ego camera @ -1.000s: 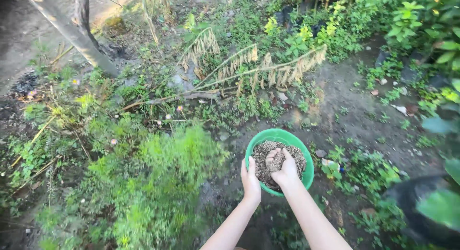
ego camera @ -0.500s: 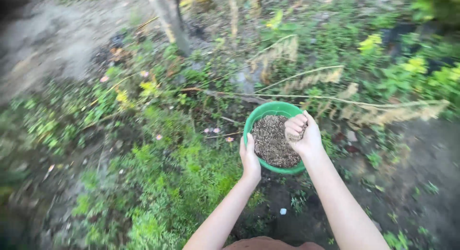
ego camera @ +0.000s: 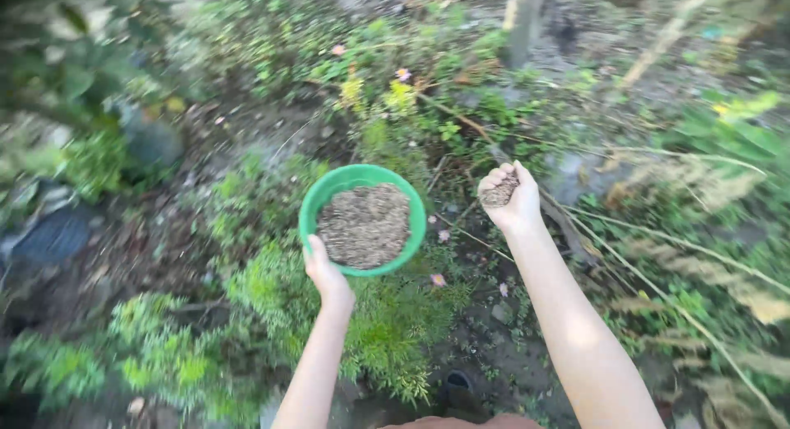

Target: Applying granular fertilizer or seeds to various ground-planted and potted plants in a backyard garden by hand-broadcasting.

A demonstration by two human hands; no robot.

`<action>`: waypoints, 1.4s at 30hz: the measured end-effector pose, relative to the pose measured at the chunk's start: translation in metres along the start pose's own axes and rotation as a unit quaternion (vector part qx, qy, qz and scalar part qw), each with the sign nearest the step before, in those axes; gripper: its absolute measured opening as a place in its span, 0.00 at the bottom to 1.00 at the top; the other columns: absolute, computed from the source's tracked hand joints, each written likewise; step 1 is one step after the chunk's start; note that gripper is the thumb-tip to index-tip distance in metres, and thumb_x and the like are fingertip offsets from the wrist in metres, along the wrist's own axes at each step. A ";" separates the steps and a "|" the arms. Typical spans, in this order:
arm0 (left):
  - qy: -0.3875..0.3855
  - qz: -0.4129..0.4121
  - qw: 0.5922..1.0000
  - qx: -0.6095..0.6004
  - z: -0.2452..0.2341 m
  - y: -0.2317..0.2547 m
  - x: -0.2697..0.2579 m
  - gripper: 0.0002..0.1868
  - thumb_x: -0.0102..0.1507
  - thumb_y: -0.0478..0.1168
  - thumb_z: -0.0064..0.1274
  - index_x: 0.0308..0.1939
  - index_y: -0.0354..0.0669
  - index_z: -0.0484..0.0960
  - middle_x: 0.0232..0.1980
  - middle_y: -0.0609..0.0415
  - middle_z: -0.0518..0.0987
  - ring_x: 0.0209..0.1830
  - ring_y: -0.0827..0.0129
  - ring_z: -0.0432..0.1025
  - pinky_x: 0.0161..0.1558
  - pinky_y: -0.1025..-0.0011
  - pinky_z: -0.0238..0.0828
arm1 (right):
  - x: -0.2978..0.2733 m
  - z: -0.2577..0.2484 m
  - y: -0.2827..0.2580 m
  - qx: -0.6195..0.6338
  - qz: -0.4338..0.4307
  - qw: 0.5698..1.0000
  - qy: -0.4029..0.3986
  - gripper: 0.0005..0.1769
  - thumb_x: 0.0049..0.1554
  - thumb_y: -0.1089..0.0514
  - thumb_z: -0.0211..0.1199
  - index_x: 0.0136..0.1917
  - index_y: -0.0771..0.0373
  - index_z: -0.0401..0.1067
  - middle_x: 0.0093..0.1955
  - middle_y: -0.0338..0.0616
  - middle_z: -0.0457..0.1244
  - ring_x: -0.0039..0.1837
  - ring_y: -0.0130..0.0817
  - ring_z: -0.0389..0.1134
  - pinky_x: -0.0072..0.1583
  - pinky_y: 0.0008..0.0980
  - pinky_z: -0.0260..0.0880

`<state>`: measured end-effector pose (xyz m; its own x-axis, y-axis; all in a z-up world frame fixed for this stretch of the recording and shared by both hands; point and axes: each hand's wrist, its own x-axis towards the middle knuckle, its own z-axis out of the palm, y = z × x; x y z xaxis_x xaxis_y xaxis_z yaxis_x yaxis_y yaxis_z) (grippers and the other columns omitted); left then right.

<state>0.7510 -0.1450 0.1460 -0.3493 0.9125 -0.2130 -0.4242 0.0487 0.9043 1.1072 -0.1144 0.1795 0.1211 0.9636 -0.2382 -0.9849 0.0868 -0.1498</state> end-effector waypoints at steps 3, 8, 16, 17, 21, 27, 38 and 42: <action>0.087 0.030 0.995 -0.050 -0.033 0.014 -0.001 0.38 0.67 0.62 0.45 0.74 0.45 0.64 0.70 0.49 0.72 0.65 0.59 0.70 0.61 0.59 0.68 | 0.029 0.017 0.040 -0.132 0.118 0.984 -0.022 0.21 0.68 0.45 0.49 0.35 0.53 0.61 0.31 0.35 0.56 0.37 0.32 0.58 0.42 0.32 0.62; 0.229 0.006 0.971 -0.064 -0.091 0.021 -0.024 0.35 0.66 0.64 0.43 0.73 0.53 0.64 0.67 0.55 0.74 0.58 0.64 0.73 0.47 0.62 0.74 | 0.066 0.003 0.107 -0.332 0.246 0.911 -0.012 0.18 0.67 0.46 0.52 0.38 0.55 0.64 0.34 0.37 0.60 0.38 0.34 0.63 0.42 0.36 0.67; 0.316 -0.003 0.944 -0.092 -0.124 0.026 -0.060 0.32 0.68 0.65 0.39 0.69 0.53 0.67 0.62 0.54 0.76 0.49 0.67 0.77 0.33 0.68 0.76 | 0.120 -0.007 0.146 -0.605 0.341 0.712 -0.107 0.10 0.62 0.60 0.59 0.52 0.69 0.73 0.40 0.43 0.66 0.38 0.33 0.68 0.41 0.35 0.69; 0.315 -0.002 0.943 -0.106 -0.127 0.025 -0.062 0.32 0.68 0.65 0.39 0.69 0.52 0.67 0.61 0.55 0.77 0.48 0.67 0.78 0.33 0.69 0.77 | 0.128 -0.007 0.148 -0.655 0.342 0.660 -0.136 0.11 0.60 0.65 0.60 0.56 0.69 0.72 0.42 0.45 0.67 0.40 0.34 0.70 0.42 0.35 0.70; 0.317 0.000 0.940 -0.128 -0.144 0.021 -0.070 0.32 0.69 0.66 0.39 0.68 0.52 0.69 0.59 0.57 0.79 0.45 0.70 0.78 0.30 0.74 0.71 | 0.131 0.013 0.171 -0.754 0.297 0.533 -0.243 0.18 0.53 0.72 0.64 0.58 0.72 0.76 0.45 0.52 0.73 0.46 0.34 0.75 0.47 0.30 0.76; 0.341 0.014 0.928 -0.148 -0.178 0.030 -0.086 0.31 0.69 0.66 0.40 0.65 0.52 0.73 0.55 0.59 0.80 0.41 0.73 0.77 0.28 0.76 0.68 | 0.093 0.070 0.237 -0.813 0.263 0.452 -0.256 0.14 0.56 0.61 0.68 0.55 0.63 0.80 0.47 0.42 0.72 0.45 0.26 0.73 0.46 0.28 0.77; 0.336 0.008 0.929 -0.154 -0.199 0.037 -0.082 0.31 0.68 0.65 0.42 0.67 0.54 0.69 0.61 0.57 0.78 0.50 0.68 0.78 0.38 0.68 0.77 | 0.082 0.060 0.214 -0.777 0.337 0.434 -0.306 0.16 0.62 0.51 0.61 0.49 0.65 0.81 0.37 0.40 0.71 0.33 0.24 0.67 0.36 0.24 0.67; 0.294 -0.007 0.944 -0.150 -0.181 0.032 -0.067 0.31 0.67 0.65 0.41 0.67 0.53 0.69 0.62 0.56 0.78 0.52 0.65 0.78 0.40 0.65 0.80 | 0.088 0.040 0.160 -0.820 0.368 0.341 -0.274 0.24 0.63 0.43 0.60 0.46 0.67 0.82 0.33 0.38 0.69 0.32 0.24 0.66 0.34 0.27 0.63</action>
<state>0.6094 -0.2783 0.1224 -0.7070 0.5256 -0.4731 -0.6197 -0.1383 0.7725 0.9550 -0.0053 0.1733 -0.5685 0.5134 -0.6428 0.7260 -0.0544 -0.6855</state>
